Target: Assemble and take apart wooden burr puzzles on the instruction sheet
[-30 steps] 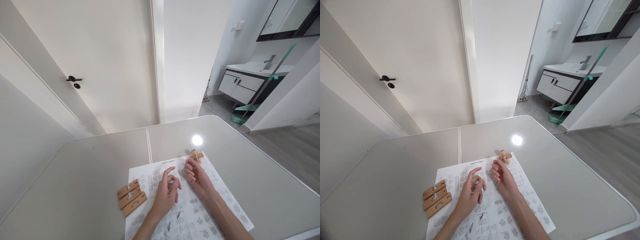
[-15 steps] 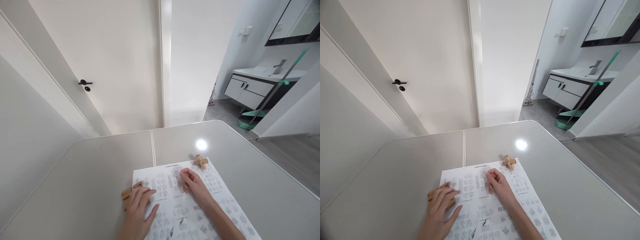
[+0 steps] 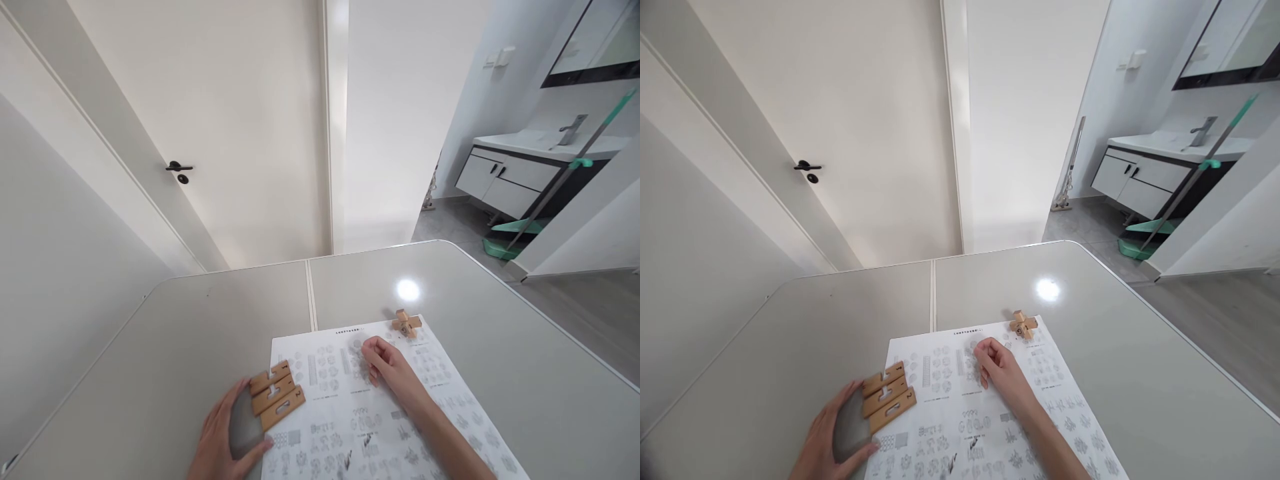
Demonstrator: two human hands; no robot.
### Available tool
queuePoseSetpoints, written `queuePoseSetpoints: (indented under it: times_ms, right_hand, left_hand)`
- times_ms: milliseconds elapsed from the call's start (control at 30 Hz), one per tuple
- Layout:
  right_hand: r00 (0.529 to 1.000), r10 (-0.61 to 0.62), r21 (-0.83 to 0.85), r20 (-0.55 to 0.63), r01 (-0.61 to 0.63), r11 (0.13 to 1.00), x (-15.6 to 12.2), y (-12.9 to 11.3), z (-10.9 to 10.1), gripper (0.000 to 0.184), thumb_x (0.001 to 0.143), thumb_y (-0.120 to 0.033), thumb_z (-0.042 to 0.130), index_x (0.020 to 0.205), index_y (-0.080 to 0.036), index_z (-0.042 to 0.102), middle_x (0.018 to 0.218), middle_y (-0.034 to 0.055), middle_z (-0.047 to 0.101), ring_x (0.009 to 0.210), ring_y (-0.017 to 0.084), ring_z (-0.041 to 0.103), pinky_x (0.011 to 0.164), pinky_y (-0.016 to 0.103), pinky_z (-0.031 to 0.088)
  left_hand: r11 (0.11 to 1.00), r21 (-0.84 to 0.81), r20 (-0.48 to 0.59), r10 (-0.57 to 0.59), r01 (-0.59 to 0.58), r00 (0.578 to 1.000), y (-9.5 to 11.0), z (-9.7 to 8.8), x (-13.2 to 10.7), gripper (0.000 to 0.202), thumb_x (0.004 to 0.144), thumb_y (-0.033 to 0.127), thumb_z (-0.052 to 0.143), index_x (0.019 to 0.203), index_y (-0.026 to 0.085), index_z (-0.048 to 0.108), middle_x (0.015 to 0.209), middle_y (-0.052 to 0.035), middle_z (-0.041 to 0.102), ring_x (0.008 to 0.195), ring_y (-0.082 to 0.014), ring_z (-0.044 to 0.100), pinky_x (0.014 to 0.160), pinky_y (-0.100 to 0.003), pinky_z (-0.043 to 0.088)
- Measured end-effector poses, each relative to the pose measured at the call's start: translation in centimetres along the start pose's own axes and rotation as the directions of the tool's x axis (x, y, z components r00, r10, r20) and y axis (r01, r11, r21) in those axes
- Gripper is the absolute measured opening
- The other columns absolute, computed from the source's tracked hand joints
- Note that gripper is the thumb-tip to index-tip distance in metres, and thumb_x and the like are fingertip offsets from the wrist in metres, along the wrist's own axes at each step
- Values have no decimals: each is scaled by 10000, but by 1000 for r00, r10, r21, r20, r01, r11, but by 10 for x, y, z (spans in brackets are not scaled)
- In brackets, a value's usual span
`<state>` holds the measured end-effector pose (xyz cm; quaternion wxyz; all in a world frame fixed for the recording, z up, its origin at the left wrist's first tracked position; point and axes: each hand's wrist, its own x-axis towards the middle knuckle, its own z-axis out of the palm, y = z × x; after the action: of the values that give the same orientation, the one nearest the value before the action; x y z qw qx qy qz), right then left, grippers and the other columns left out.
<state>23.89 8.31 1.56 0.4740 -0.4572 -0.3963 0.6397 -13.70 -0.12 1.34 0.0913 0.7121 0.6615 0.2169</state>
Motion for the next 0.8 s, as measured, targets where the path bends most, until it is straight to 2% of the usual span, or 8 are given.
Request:
queuePoseSetpoints:
  times_ms: [167,433,633,800]
  right_hand:
    - [1000,11,-18,-3,-11,1000,0,-1,-1,450,846,-650,722,824,-230,563,603,-83,435,510,132,419,558,292,398]
    - [1000,19,-41,12,-19,999,-2,-6,0,462,842,-665,714,828,-231,556,594,-83,447,512,133,429,576,289,405]
    - [1000,7,-67,22,-5,998,-1,-5,1,483,843,-693,692,825,-236,535,587,-83,446,504,136,431,567,294,408]
    - [999,-15,-104,37,18,994,1,0,0,486,861,-698,671,836,-232,536,578,-84,442,501,133,434,548,290,424]
  left_hand:
    - [997,-74,-32,-23,21,999,17,4,7,734,829,481,720,1486,291,453,1452,-136,621,1305,-439,600,1073,-655,496]
    - [991,-126,-40,-53,48,998,22,3,10,723,779,477,754,1430,296,498,1382,-131,654,1304,-438,596,1095,-649,490]
    - [994,-106,-43,5,-9,999,37,10,6,713,777,472,774,1410,316,486,1348,-130,667,1264,-425,621,1063,-637,521]
    - [995,-95,-54,27,-32,998,59,20,9,707,788,458,769,1421,296,497,1354,-99,672,1247,-393,639,1022,-594,554]
